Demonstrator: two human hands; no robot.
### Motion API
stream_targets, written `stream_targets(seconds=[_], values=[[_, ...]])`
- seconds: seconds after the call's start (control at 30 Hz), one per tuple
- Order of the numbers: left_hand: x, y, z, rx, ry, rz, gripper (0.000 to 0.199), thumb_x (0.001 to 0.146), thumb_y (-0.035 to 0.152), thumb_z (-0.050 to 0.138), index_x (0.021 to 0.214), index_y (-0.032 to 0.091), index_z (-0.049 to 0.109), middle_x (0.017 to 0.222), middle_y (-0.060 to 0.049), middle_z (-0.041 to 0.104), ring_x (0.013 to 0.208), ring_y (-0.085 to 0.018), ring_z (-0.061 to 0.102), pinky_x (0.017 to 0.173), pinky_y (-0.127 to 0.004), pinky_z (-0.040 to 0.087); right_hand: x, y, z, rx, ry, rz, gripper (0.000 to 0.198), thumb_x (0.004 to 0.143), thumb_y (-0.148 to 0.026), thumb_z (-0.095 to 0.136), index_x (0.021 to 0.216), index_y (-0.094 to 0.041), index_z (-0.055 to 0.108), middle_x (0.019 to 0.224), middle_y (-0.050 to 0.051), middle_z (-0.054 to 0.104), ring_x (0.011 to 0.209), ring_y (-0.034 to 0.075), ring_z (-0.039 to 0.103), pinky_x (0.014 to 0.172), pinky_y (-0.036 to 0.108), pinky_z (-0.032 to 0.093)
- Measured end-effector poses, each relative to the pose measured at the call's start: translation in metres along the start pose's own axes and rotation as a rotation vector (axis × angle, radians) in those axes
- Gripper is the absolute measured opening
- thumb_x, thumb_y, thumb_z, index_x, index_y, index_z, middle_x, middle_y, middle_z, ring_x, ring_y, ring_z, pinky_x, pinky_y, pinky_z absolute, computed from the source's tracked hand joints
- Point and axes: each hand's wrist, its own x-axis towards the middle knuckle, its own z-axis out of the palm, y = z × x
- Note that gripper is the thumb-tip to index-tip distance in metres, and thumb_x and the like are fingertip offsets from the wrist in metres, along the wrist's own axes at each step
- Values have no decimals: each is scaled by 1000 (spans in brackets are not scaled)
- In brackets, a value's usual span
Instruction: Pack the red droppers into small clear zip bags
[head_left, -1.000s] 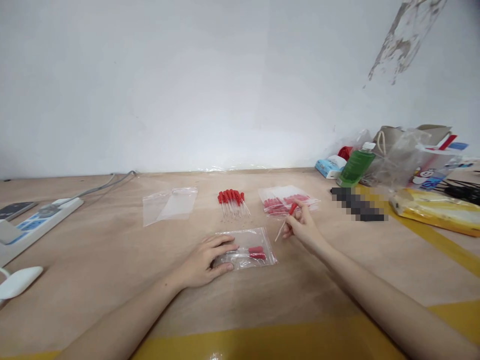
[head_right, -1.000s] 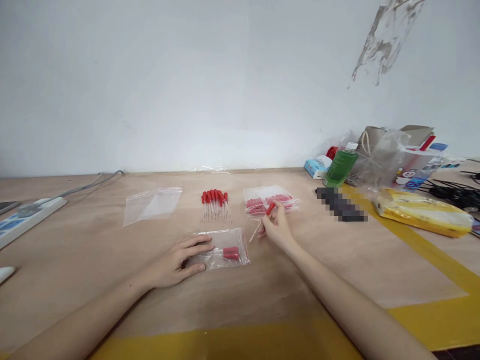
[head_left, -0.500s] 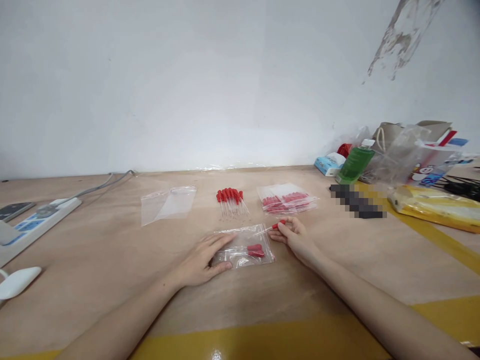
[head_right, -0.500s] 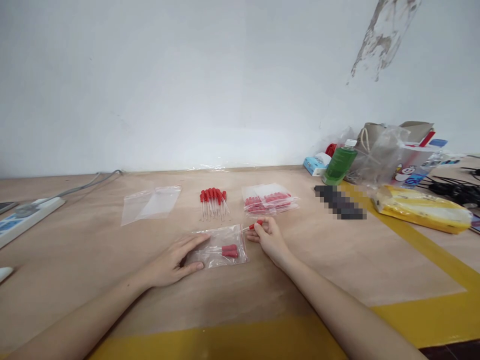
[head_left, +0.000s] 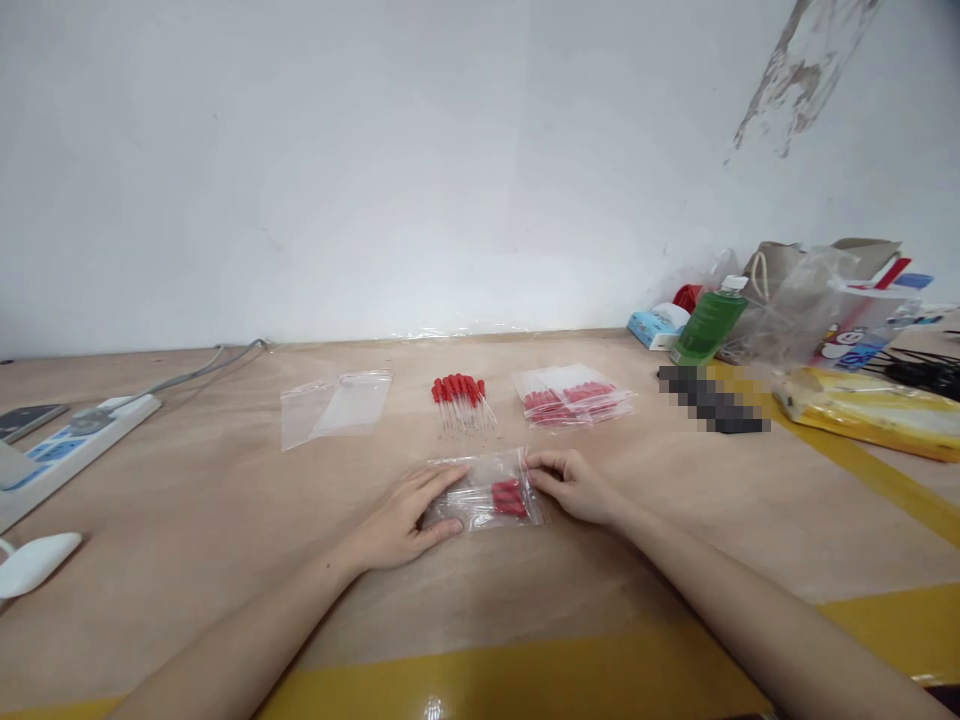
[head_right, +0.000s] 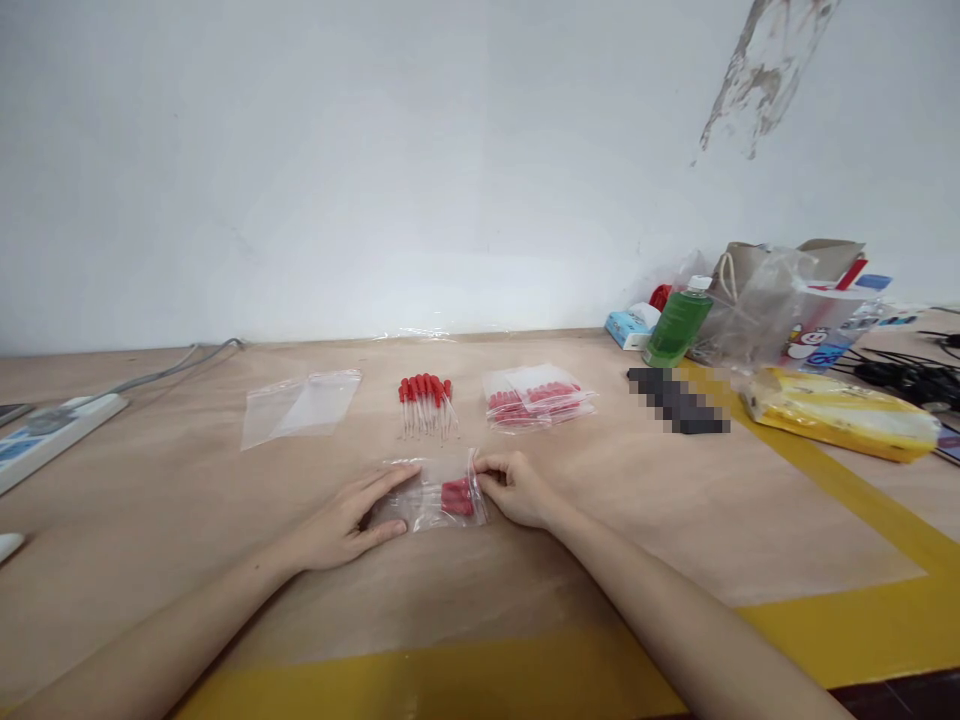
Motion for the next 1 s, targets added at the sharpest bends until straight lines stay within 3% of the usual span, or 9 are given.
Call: stream_targets(seconds=[0.13, 0.2, 0.3, 0.4, 0.5, 0.6, 0.7, 0.87, 1.0], values=[[0, -2, 2, 7, -11, 11, 50, 88, 40, 46, 135, 29, 32, 137, -4, 37, 124, -23, 35, 103, -42, 31, 1, -6, -5, 128, 56, 147, 32, 77, -46, 50, 72, -16, 61, 65, 0, 61, 54, 10, 51, 54, 22, 41], [0, -2, 2, 24, -34, 17, 43, 89, 40, 45, 131, 32, 38, 137, -2, 36, 125, -23, 34, 103, -43, 31, 2, -6, -3, 210, 97, 242, 31, 71, -45, 58, 82, -16, 58, 64, -1, 61, 49, 8, 49, 48, 21, 38], [0, -2, 1, 38, -59, 8, 40, 89, 40, 44, 129, 35, 41, 138, 0, 35, 126, -23, 32, 103, -43, 30, 2, 0, 1, 262, 180, 331, 50, 59, -35, 70, 101, -18, 49, 59, -5, 59, 43, 7, 44, 42, 19, 33], [0, -2, 1, 33, -53, 1, 41, 89, 40, 45, 129, 33, 41, 138, -2, 36, 126, -23, 33, 103, -43, 30, 3, 8, 1, 177, 340, 249, 52, 55, -26, 70, 101, -18, 47, 53, -9, 50, 44, 8, 44, 45, 20, 35], [0, 0, 0, 8, -22, 8, 38, 89, 40, 46, 125, 29, 45, 136, -3, 38, 125, -23, 35, 102, -42, 32, 9, 8, -6, -83, 449, 121, 31, 61, -22, 62, 91, -17, 54, 57, -6, 51, 52, 10, 49, 54, 23, 40], [1, 1, 0, -6, -8, 14, 37, 88, 40, 47, 122, 27, 47, 135, -4, 39, 124, -23, 36, 102, -41, 33, 28, -2, -11, -383, 404, 42, 13, 69, -19, 55, 81, -17, 58, 73, 1, 61, 65, 13, 55, 64, 26, 43], [0, 1, 0, -2, -16, 10, 37, 88, 39, 47, 124, 27, 46, 136, -3, 39, 124, -22, 36, 102, -41, 33, 62, -13, -6, -531, 321, 108, 19, 70, -15, 54, 88, -15, 58, 85, 6, 64, 81, 17, 58, 76, 28, 42], [0, 0, 1, -18, 0, 23, 37, 88, 39, 48, 123, 28, 47, 136, -3, 39, 125, -23, 35, 103, -42, 31, 120, -10, 12, -572, 302, 244, 36, 72, -22, 58, 105, -10, 51, 93, 14, 63, 92, 23, 57, 78, 32, 42], [0, 0, 1, -21, -1, 24, 38, 87, 40, 48, 123, 28, 47, 135, -4, 40, 124, -23, 36, 103, -43, 31, 141, -1, 16, -553, 279, 314, 39, 69, -21, 61, 106, -12, 51, 102, 16, 60, 99, 25, 55, 79, 33, 42]])
